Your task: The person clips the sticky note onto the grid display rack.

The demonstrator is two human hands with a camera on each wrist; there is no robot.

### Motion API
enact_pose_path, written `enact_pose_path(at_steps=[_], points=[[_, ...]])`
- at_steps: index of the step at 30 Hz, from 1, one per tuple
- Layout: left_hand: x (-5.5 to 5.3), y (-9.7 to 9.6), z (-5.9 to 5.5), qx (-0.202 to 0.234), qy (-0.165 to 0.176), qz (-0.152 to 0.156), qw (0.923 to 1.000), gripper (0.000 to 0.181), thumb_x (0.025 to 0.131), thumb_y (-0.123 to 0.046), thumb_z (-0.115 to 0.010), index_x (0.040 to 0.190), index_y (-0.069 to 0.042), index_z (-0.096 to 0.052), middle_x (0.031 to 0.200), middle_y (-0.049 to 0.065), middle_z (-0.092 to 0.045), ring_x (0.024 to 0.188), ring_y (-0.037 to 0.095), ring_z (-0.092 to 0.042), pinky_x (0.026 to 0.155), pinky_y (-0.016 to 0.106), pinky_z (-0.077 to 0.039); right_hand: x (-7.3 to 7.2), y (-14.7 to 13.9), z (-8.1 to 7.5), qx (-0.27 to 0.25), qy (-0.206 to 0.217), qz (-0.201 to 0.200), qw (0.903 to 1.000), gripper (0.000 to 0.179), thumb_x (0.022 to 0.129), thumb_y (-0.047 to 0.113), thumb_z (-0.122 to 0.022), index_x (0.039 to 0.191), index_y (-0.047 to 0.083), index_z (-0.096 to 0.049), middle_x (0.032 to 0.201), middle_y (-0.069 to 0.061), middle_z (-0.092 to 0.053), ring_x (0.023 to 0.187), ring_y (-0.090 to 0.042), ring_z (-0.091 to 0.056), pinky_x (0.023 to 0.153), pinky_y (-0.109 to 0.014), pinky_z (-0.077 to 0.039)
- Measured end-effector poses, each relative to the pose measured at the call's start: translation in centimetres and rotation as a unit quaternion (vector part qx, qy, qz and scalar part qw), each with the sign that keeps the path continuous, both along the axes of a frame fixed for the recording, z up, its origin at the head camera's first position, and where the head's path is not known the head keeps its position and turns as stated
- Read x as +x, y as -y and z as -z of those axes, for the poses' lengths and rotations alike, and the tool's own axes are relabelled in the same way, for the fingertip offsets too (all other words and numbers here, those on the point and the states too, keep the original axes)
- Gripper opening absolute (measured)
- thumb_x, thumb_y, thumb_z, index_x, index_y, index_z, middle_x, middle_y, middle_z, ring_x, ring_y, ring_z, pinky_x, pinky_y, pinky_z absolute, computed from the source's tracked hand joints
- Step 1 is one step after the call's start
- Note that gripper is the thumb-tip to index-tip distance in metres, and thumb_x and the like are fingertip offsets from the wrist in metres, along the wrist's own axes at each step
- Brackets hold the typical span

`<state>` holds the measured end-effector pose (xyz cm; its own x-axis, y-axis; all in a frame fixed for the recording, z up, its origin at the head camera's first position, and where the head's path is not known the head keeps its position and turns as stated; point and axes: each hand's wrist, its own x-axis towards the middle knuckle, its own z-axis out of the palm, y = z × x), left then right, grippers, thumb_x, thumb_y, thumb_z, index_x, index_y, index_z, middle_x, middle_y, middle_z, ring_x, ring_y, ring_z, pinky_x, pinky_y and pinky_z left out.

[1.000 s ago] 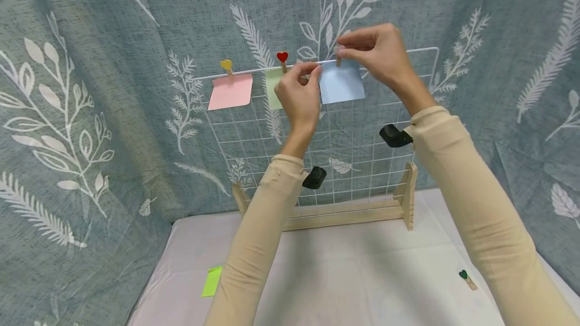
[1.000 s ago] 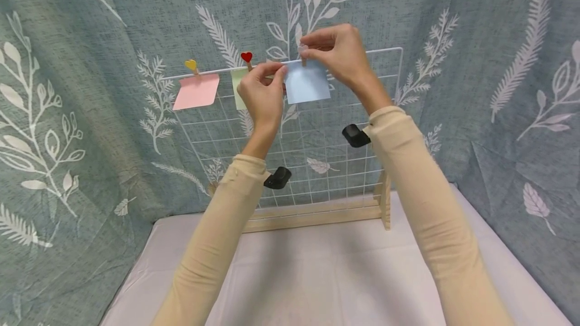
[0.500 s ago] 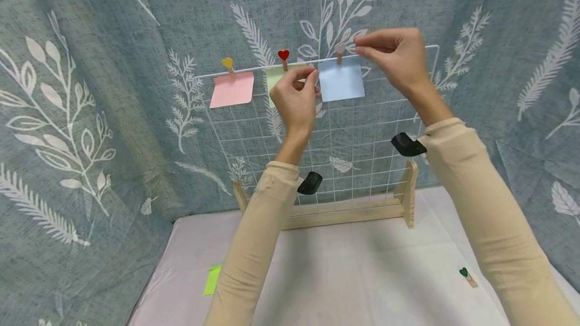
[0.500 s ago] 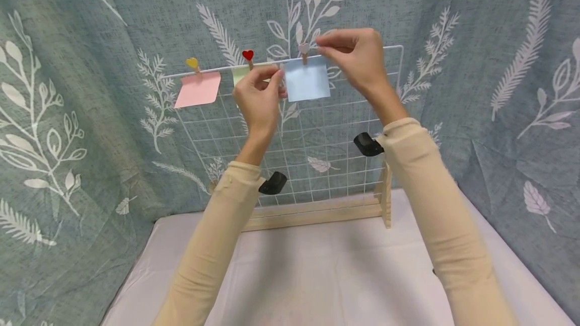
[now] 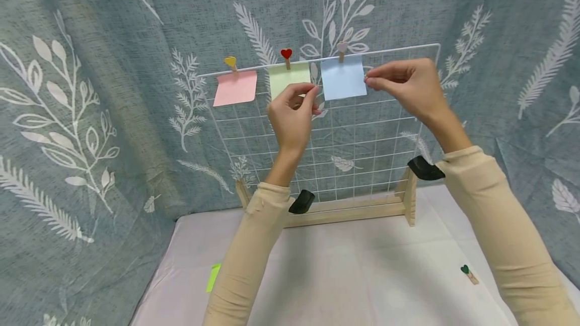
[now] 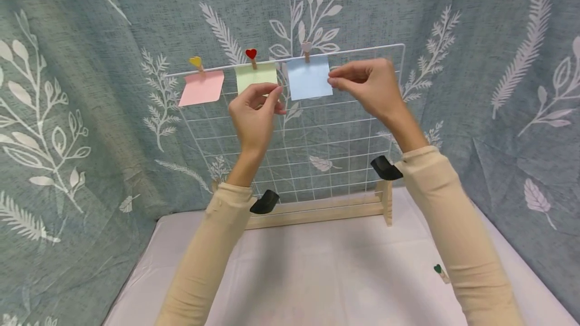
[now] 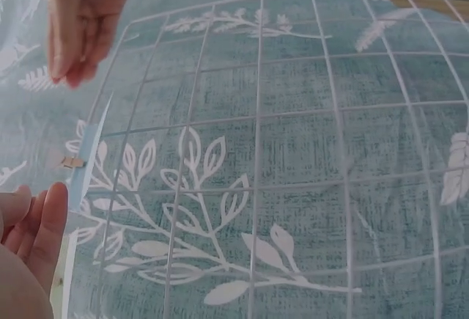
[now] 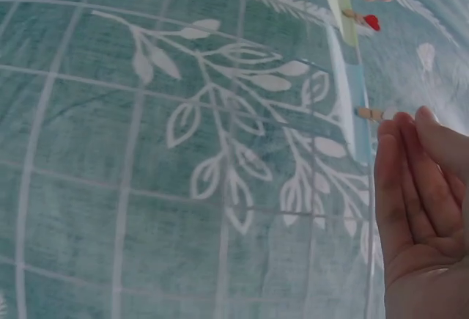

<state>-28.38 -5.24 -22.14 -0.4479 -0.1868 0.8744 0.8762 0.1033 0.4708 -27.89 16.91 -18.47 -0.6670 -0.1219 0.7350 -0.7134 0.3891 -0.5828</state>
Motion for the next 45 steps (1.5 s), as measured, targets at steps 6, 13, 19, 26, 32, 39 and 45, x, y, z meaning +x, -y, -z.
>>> enact_pose_path(at_steps=[6,13,19,26,32,39,45], points=[[1.4,1.6,2.1,-0.018,0.004,-0.002,0.9998,0.005,0.088,0.002,-0.070,0.089,0.007,-0.071,0.073,0.020,-0.069,0.052,0.028,-0.062,0.052,0.029,-0.057,1.0,-1.3,3.2,0.020,0.015,0.006,0.9997,0.016,0.088,0.009,-0.074,0.100,-0.002,-0.076,0.086,0.009,-0.074,0.075,-0.003,-0.069,0.070,-0.012,-0.054],[2.5,3.7,4.1,-0.024,0.024,-0.009,0.9994,0.008,0.087,0.002,-0.071,0.089,0.010,-0.070,0.072,0.021,-0.068,0.054,0.029,-0.062,0.053,0.029,-0.058,1.4,-2.7,6.7,0.042,0.047,0.029,0.9976,0.017,0.089,0.011,-0.074,0.101,0.000,-0.076,0.090,0.001,-0.075,0.074,0.000,-0.067,0.067,-0.011,-0.052],[3.1,5.1,5.9,-0.018,0.056,-0.016,0.9981,0.003,0.085,0.007,-0.072,0.087,0.009,-0.070,0.070,0.022,-0.067,0.051,0.023,-0.061,0.051,0.026,-0.057,1.2,-3.4,9.2,0.091,0.053,0.032,0.9940,0.014,0.089,0.009,-0.073,0.100,0.001,-0.077,0.096,-0.016,-0.074,0.072,0.006,-0.064,0.063,-0.010,-0.050],[3.8,6.8,8.7,-0.033,0.107,-0.016,0.9936,0.011,0.087,-0.001,-0.073,0.089,0.010,-0.071,0.068,0.022,-0.066,0.051,0.012,-0.060,0.052,0.024,-0.057,2.2,-4.5,12.7,0.115,0.073,0.040,0.9899,0.014,0.090,0.010,-0.072,0.100,0.002,-0.077,0.096,-0.017,-0.073,0.072,0.005,-0.063,0.062,-0.012,-0.051],[5.3,8.0,13.3,-0.034,0.202,-0.009,0.9788,0.011,0.086,0.002,-0.073,0.091,0.011,-0.071,0.069,0.025,-0.066,0.051,0.028,-0.061,0.052,0.024,-0.056,3.1,-5.3,17.3,0.107,0.062,0.037,0.9917,0.013,0.088,0.007,-0.073,0.099,0.002,-0.077,0.090,-0.014,-0.074,0.072,0.001,-0.065,0.062,-0.013,-0.053],[7.2,8.6,15.4,-0.002,0.270,-0.011,0.9628,0.009,0.086,0.007,-0.071,0.091,0.015,-0.069,0.072,0.026,-0.065,0.054,0.037,-0.060,0.053,0.030,-0.058,4.4,-6.4,21.2,0.081,0.129,0.040,0.9876,0.017,0.091,0.009,-0.071,0.105,0.000,-0.075,0.096,-0.016,-0.073,0.078,0.002,-0.066,0.067,-0.012,-0.053],[8.1,8.7,16.5,0.007,0.291,-0.011,0.9566,0.012,0.085,0.006,-0.072,0.092,0.015,-0.069,0.078,0.027,-0.067,0.054,0.032,-0.063,0.052,0.028,-0.058,5.2,-7.1,22.7,0.124,0.145,0.046,0.9806,0.016,0.090,0.011,-0.072,0.102,0.002,-0.076,0.094,-0.013,-0.074,0.076,-0.007,-0.069,0.065,-0.017,-0.056]])
